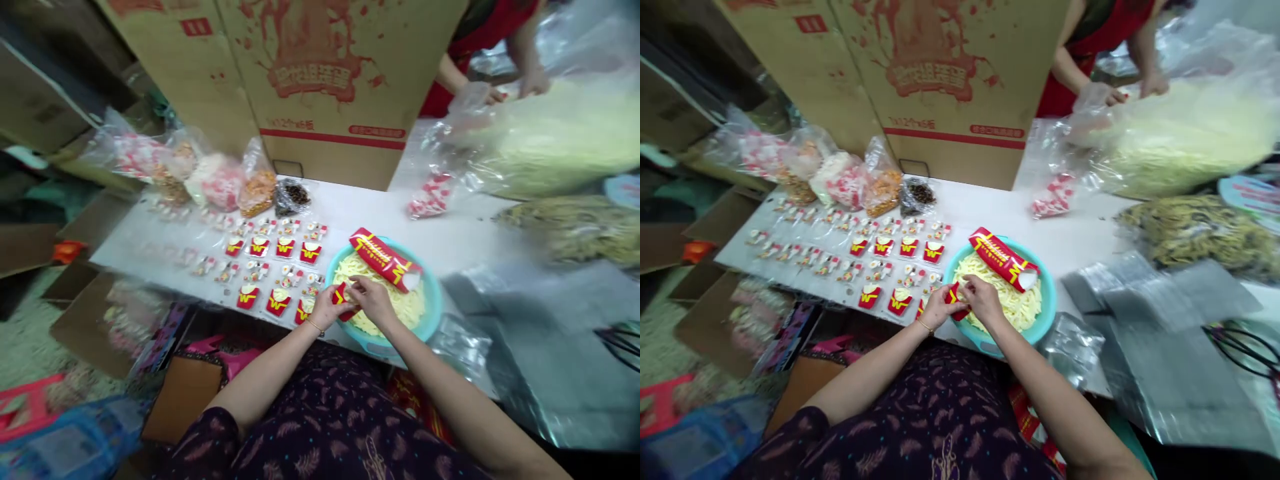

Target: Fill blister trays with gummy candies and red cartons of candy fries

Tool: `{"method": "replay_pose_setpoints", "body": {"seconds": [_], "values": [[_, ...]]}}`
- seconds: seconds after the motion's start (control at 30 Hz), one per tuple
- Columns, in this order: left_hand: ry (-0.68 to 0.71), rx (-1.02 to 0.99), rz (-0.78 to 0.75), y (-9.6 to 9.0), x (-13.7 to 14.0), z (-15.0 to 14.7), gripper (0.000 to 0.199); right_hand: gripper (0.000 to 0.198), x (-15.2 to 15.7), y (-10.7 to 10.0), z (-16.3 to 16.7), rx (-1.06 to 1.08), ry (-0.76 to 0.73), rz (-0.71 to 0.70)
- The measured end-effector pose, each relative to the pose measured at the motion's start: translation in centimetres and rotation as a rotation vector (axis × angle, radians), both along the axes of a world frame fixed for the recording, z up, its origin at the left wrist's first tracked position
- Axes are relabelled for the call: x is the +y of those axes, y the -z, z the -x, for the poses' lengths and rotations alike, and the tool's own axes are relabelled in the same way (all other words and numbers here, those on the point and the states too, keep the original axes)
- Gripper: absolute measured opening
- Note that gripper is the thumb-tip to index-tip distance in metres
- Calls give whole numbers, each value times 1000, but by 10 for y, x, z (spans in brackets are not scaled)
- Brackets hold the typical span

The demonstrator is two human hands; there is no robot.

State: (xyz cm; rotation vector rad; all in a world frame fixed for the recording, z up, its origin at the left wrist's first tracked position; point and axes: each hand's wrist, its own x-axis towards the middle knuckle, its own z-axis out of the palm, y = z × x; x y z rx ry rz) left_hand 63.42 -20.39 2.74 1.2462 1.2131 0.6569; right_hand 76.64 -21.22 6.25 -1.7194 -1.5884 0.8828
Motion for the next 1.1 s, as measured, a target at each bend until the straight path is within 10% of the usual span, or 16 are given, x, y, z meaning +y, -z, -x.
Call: {"method": "replay_pose_setpoints", "body": {"seconds": [0.27, 0.5, 0.63, 0.73, 0.87, 1.1], "values": [[-130, 267, -251, -18, 16, 58, 32, 25, 37, -10, 63, 196, -314, 134], [-351, 217, -155, -9, 30, 200, 51, 16, 82, 11, 211, 206, -443, 236], [-786, 147, -72, 14, 13, 306, 61, 18, 107, 34, 308, 142, -458, 314], [-1147, -25, 304, 36, -2, 355, 62, 16, 122, 52, 366, -3, -462, 310], [-1198, -257, 603, 61, -2, 369, 58, 17, 131, 75, 414, -303, -539, 306], [-1186, -544, 662, 67, 24, 369, 41, 17, 134, 102, 432, -452, -823, 387]]}}
